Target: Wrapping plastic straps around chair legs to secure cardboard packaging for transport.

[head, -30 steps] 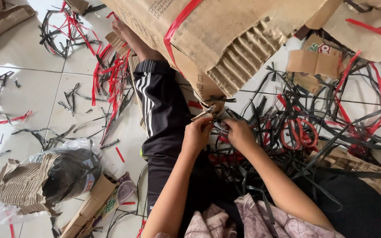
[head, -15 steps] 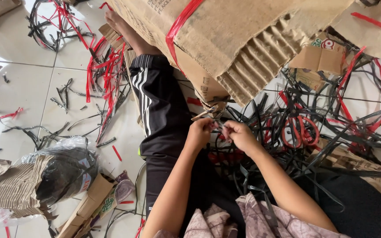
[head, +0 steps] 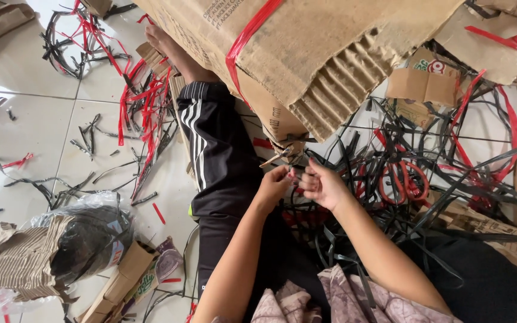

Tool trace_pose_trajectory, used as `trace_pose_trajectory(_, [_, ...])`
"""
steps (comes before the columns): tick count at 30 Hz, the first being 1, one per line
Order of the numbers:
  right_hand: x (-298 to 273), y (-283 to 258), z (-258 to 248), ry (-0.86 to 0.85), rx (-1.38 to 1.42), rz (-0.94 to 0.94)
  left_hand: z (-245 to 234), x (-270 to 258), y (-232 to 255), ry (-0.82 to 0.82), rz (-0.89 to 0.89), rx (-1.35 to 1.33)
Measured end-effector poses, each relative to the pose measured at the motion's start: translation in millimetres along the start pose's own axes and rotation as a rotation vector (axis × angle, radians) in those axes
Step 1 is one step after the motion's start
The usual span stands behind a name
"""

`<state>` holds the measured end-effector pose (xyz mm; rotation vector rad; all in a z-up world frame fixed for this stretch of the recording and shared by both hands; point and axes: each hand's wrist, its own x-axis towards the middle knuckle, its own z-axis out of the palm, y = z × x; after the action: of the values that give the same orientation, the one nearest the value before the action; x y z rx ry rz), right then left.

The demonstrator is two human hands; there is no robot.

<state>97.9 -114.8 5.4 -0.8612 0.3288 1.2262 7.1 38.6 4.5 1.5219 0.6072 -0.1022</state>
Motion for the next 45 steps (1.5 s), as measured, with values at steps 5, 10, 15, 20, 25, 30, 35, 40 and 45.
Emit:
trace_pose_trajectory(5, [84, 17, -51, -0.107, 0.871, 0.017, 14, -20, 38, 0.025, -0.155, -0.707])
trace_pose_trajectory(10, [104, 20, -53, -0.087, 1.085, -0.017, 17, -24, 17, 0.086, -0.123, -0.811])
trace_pose_trajectory(15, [113, -5, -52, 0.015, 1.096, 0.032, 18, -24, 21, 0.129, -0.127, -0.812])
trace_pose_trajectory(20, [88, -25, -10, -0.036, 0.884, 0.028, 15, -36, 25, 0.120, -0.064, -0.754])
trace_pose_trajectory(25, [34, 6, 0, 0.238, 0.181, -0.155, -8, -28, 5, 0.112, 0.110, -0.066])
trace_pose_trajectory(30, [7, 35, 1, 0.286, -0.288, -0.321, -1, -12, -30, 0.099, 0.118, 0.041])
trace_pose_trajectory(35, [15, 52, -26, 0.555, -1.089, -0.598, 0, -28, -2, 0.095, 0.118, 0.139])
trace_pose_trajectory(40, [-17, 14, 18, 0.522, -1.356, -0.716, 2, -25, -4, 0.120, 0.148, 0.152])
trace_pose_trajectory(45, [-18, 10, 30, 0.424, -1.351, -0.722, 3, -28, 11, 0.159, 0.144, 0.021])
